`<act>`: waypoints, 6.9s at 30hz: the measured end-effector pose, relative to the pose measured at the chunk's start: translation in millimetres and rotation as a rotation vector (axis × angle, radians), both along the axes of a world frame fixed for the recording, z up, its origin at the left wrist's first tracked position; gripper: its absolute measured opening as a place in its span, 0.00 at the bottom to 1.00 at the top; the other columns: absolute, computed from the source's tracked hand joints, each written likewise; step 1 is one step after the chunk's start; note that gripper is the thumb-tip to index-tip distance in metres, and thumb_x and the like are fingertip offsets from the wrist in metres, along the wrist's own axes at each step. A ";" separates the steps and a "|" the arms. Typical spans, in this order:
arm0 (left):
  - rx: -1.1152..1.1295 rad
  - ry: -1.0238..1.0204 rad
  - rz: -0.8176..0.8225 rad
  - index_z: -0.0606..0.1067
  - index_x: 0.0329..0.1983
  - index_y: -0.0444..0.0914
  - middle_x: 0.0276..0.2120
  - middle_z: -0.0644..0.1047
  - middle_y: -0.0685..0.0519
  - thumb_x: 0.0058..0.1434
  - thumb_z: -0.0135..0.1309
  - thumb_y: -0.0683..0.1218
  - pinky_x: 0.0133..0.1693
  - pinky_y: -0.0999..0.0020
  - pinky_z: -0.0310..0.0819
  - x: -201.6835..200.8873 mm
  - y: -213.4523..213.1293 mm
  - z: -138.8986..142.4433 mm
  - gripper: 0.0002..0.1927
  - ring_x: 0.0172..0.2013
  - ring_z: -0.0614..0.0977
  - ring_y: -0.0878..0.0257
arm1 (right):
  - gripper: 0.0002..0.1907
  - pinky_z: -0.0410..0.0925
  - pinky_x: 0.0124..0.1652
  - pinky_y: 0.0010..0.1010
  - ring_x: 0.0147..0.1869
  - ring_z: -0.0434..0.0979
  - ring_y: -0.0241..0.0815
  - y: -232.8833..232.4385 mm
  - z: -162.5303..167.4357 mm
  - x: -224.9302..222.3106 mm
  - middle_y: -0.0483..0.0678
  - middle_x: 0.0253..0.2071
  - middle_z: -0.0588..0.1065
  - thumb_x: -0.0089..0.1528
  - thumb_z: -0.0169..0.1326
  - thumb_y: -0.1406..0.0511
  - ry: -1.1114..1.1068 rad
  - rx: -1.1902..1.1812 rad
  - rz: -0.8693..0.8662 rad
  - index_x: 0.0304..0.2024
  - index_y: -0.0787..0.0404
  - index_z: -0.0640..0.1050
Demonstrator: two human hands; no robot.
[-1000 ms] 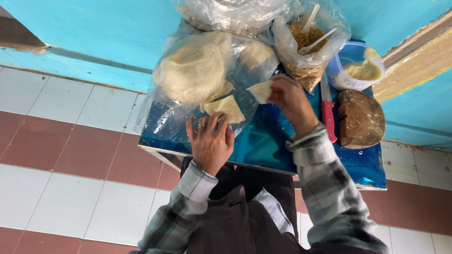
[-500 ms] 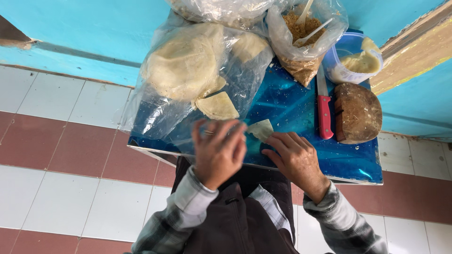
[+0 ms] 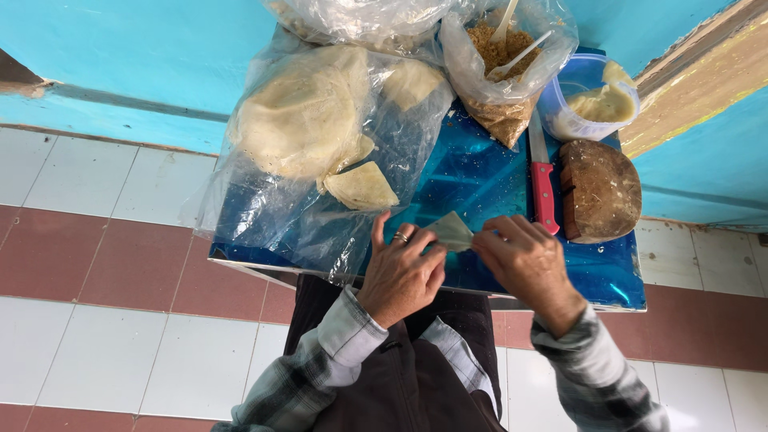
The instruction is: The person folds triangular pieces of dough and fills them with a brown paste scooped from a plastic bag using a spoon, then presses the filled dough pieces closed and sets them on the table. They repeat this cycle, occasionally reaching into the bag of filling and handling dough pieces one at a time.
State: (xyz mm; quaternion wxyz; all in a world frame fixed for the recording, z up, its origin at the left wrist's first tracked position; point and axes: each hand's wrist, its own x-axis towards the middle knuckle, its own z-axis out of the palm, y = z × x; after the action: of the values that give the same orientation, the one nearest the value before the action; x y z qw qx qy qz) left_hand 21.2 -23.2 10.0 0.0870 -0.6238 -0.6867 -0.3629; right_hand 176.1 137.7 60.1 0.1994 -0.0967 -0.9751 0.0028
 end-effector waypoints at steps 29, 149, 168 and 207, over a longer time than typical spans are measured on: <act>0.061 -0.036 -0.070 0.79 0.45 0.41 0.42 0.76 0.54 0.61 0.57 0.46 0.68 0.34 0.50 0.2 -1.7 -6.2 0.10 0.47 0.78 0.55 | 0.24 0.20 0.67 0.79 0.88 0.44 0.61 268.6 6.5 3.3 0.44 0.76 0.61 0.46 0.63 0.36 -0.169 0.222 -0.456 0.32 0.41 0.84; 0.015 -0.214 0.287 0.74 0.36 0.42 0.37 0.73 0.54 0.60 0.60 0.45 0.58 0.46 0.58 3.4 15.6 9.6 0.06 0.44 0.77 0.55 | 0.08 0.58 0.25 0.23 0.25 0.66 0.25 262.3 -1.0 -108.4 0.40 0.24 0.75 0.69 0.59 0.64 0.372 -0.524 -0.326 0.44 0.61 0.86; -0.018 -0.225 0.245 0.71 0.35 0.43 0.30 0.76 0.56 0.60 0.61 0.44 0.54 0.45 0.58 1.8 19.0 12.1 0.08 0.38 0.79 0.54 | 0.10 0.68 0.37 0.22 0.37 0.73 0.27 56.0 -18.1 4.0 0.41 0.32 0.79 0.66 0.55 0.66 0.160 -1.045 -0.228 0.44 0.66 0.83; 0.007 0.018 0.054 0.77 0.41 0.41 0.44 0.76 0.55 0.61 0.59 0.45 0.60 0.45 0.58 13.1 7.0 -6.8 0.07 0.45 0.76 0.60 | 0.06 0.69 0.28 0.29 0.30 0.80 0.39 -5.6 -39.6 16.8 0.50 0.35 0.81 0.66 0.58 0.66 0.271 -0.512 -0.240 0.42 0.62 0.83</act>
State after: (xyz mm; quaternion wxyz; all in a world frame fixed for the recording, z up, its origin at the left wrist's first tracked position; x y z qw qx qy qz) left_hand 34.3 -16.2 3.2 0.1051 -0.6078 -0.7013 -0.3572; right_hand 192.8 132.1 20.5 0.2955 -0.2570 -0.8890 0.2375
